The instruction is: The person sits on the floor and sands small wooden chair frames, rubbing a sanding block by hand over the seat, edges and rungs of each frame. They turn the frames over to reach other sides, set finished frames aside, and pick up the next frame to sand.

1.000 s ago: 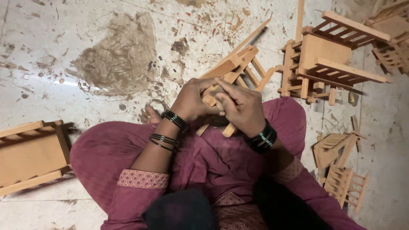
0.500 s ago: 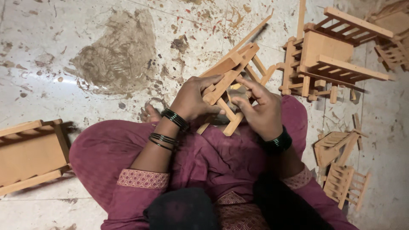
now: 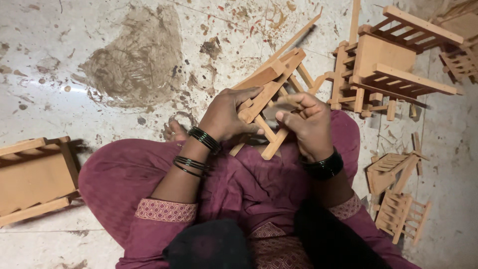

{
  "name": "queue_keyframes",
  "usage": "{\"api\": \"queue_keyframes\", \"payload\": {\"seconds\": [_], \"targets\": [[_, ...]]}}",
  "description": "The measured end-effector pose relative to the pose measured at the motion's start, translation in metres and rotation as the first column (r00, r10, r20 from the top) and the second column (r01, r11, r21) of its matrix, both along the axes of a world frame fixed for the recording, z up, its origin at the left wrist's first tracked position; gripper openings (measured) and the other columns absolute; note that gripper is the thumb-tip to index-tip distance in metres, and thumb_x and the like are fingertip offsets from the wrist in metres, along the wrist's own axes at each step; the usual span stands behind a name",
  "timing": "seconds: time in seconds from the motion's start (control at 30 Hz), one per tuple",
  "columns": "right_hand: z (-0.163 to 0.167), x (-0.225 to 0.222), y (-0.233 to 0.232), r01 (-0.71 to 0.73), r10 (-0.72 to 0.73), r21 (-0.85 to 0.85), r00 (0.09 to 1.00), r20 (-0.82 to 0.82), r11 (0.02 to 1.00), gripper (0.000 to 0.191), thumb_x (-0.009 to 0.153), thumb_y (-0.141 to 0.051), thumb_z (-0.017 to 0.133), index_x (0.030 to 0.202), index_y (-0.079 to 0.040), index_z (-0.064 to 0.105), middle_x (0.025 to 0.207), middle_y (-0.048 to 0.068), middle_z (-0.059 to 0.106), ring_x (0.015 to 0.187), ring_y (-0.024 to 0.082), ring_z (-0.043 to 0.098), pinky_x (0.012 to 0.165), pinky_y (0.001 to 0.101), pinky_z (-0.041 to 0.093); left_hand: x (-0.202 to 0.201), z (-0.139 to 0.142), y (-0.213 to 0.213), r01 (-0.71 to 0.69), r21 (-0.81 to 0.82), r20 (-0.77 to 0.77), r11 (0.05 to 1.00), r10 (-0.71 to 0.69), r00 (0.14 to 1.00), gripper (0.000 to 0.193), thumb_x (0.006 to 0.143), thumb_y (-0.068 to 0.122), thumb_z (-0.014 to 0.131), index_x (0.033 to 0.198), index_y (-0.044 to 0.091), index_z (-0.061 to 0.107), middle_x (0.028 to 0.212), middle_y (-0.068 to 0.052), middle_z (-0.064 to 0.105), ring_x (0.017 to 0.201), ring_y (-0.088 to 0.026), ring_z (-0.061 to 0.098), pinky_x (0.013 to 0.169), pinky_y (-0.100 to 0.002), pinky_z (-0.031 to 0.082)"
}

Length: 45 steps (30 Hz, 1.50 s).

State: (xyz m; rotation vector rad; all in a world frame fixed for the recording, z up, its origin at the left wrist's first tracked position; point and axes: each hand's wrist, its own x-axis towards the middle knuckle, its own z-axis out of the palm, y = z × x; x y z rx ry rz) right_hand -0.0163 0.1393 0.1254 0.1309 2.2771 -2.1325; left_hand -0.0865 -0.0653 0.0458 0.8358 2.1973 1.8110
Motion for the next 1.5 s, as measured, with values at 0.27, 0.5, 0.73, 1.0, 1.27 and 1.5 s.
{"api": "queue_keyframes", "payload": {"seconds": [0.27, 0.5, 0.73, 1.0, 1.27, 1.5], "targets": [[0.015, -0.007, -0.027, 0.012, 0.116, 0.585, 0.977, -0.180, 0.811, 0.040, 0.091, 0.003, 0.068, 0.131, -0.001, 0.067, 0.104, 0.007, 0.073, 0.087, 0.009, 0.068, 0.078, 0.0229, 0.057, -0.001, -0.002, 0.001, -0.005, -0.020, 0.012, 1.000, 0.005, 1.000, 0.095, 0.055, 0.033, 0.099, 0.138, 0.007, 0.062, 0.137, -0.013, 0.067, 0.122, -0.029, 0.065, 0.108, -0.037, 0.047], [0.027, -0.005, -0.056, -0.039, 0.110, 0.631, 0.991, -0.075, 0.775, 0.038, 0.092, -0.005, 0.073, 0.129, -0.007, 0.068, 0.108, 0.007, 0.072, 0.077, 0.010, 0.074, 0.065, 0.0240, 0.062, 0.001, -0.006, 0.001, -0.006, 0.005, 0.009, 1.000, 0.006, 1.000, 0.089, 0.058, 0.033, 0.095, 0.138, 0.012, 0.063, 0.134, -0.012, 0.069, 0.119, -0.030, 0.067, 0.106, -0.037, 0.049], [0.006, -0.009, -0.062, 0.176, 0.221, 0.761, 0.895, -0.389, 0.624, 0.033, 0.092, -0.009, 0.082, 0.122, -0.003, 0.069, 0.109, 0.011, 0.074, 0.095, 0.020, 0.074, 0.081, 0.0309, 0.060, 0.002, -0.008, 0.004, 0.001, -0.140, 0.081, 0.990, 0.010, 0.997, 0.068, 0.064, 0.032, 0.090, 0.127, 0.017, 0.071, 0.118, -0.009, 0.077, 0.108, -0.030, 0.069, 0.104, -0.037, 0.052], [0.006, -0.004, -0.051, 0.113, 0.266, 0.791, 0.905, -0.332, 0.602, 0.032, 0.091, -0.012, 0.083, 0.119, -0.003, 0.070, 0.110, 0.013, 0.075, 0.095, 0.020, 0.076, 0.082, 0.0318, 0.060, 0.004, -0.020, 0.013, -0.025, 0.029, -0.068, 0.999, 0.027, 0.997, 0.080, 0.063, 0.026, 0.085, 0.140, 0.015, 0.065, 0.122, -0.012, 0.074, 0.104, -0.031, 0.069, 0.103, -0.038, 0.050], [-0.011, 0.000, -0.021, 0.074, 0.249, 0.755, 0.919, -0.304, 0.652, 0.031, 0.089, -0.009, 0.082, 0.117, -0.002, 0.071, 0.103, 0.012, 0.075, 0.084, 0.018, 0.075, 0.070, 0.0298, 0.059, 0.007, -0.011, 0.012, 0.035, -0.069, 0.061, 0.997, -0.031, 0.998, 0.094, 0.057, 0.029, 0.091, 0.145, 0.018, 0.059, 0.132, -0.009, 0.070, 0.116, -0.030, 0.064, 0.106, -0.038, 0.048], [-0.009, -0.005, 0.020, 0.354, 0.093, 0.836, 0.899, -0.427, 0.420, 0.019, 0.091, 0.000, 0.074, 0.106, -0.011, 0.078, 0.099, 0.007, 0.074, 0.088, 0.020, 0.070, 0.081, 0.0361, 0.057, 0.005, -0.004, 0.013, 0.069, -0.075, 0.038, 0.995, -0.067, 0.997, 0.106, 0.053, 0.033, 0.099, 0.148, 0.018, 0.055, 0.148, -0.007, 0.059, 0.126, -0.030, 0.058, 0.112, -0.040, 0.042]]}}
